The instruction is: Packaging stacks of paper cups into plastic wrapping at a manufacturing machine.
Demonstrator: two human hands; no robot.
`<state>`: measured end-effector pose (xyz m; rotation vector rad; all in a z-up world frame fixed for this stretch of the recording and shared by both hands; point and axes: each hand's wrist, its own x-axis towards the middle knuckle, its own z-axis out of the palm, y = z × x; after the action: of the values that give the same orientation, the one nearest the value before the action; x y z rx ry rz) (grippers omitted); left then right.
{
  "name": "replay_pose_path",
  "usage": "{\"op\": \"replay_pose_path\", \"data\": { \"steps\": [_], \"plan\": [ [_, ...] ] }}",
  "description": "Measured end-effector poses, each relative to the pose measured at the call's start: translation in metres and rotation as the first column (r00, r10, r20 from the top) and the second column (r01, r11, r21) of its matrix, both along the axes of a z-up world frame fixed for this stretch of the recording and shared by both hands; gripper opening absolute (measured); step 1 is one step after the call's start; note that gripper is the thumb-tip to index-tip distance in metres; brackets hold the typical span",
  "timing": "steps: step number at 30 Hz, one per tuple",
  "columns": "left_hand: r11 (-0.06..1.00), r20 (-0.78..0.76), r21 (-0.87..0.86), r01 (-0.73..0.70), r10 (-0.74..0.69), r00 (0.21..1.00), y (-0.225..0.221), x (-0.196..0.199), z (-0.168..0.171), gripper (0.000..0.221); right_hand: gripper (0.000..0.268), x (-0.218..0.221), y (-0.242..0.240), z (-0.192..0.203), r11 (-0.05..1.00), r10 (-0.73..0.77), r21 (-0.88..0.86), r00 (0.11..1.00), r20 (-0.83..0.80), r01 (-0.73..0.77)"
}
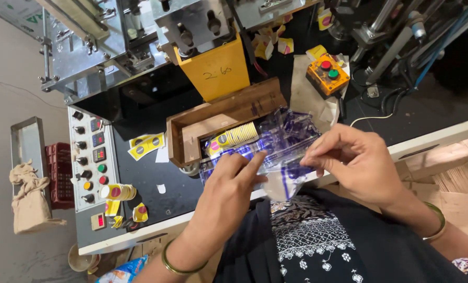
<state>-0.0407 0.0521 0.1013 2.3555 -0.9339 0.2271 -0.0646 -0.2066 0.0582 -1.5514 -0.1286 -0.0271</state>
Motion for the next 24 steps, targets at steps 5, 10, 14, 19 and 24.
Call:
{"op": "replay_pose_path", "data": {
  "steps": [5,10,14,19,24],
  "plan": [
    [0.998,0.124,0.053,0.028,-0.034,0.992,0.012,0.006,-0.002,0.009,0.014,0.003,0.011,-0.002,0.994,0.028,-0.110,1.000,-0.014,-0.029],
    [0.941,-0.940,-0.301,-0.156,-0.264,0.218,0.049,0.026,-0.068,0.040,0.028,0.000,0.013,0.017,0.942,0.046,-0.336,0.994,0.095,-0.011],
    [0.709,-0.838,-0.506,-0.492,-0.540,0.083,0.026,0.022,-0.038,0.034,0.027,-0.003,0.022,0.027,0.857,0.404,-0.472,0.838,0.367,-0.206],
    [0.789,-0.880,-0.472,-0.392,-0.395,0.265,-0.002,0.004,-0.045,0.033,0.025,-0.004,0.042,0.025,0.742,0.618,-0.643,0.565,0.548,-0.189],
    [0.889,-0.661,-0.452,-0.075,-0.277,0.697,-0.006,-0.007,-0.050,0.021,0.032,-0.004,0.044,0.030,0.885,0.320,-0.464,0.675,0.665,0.037]
  ]
}}
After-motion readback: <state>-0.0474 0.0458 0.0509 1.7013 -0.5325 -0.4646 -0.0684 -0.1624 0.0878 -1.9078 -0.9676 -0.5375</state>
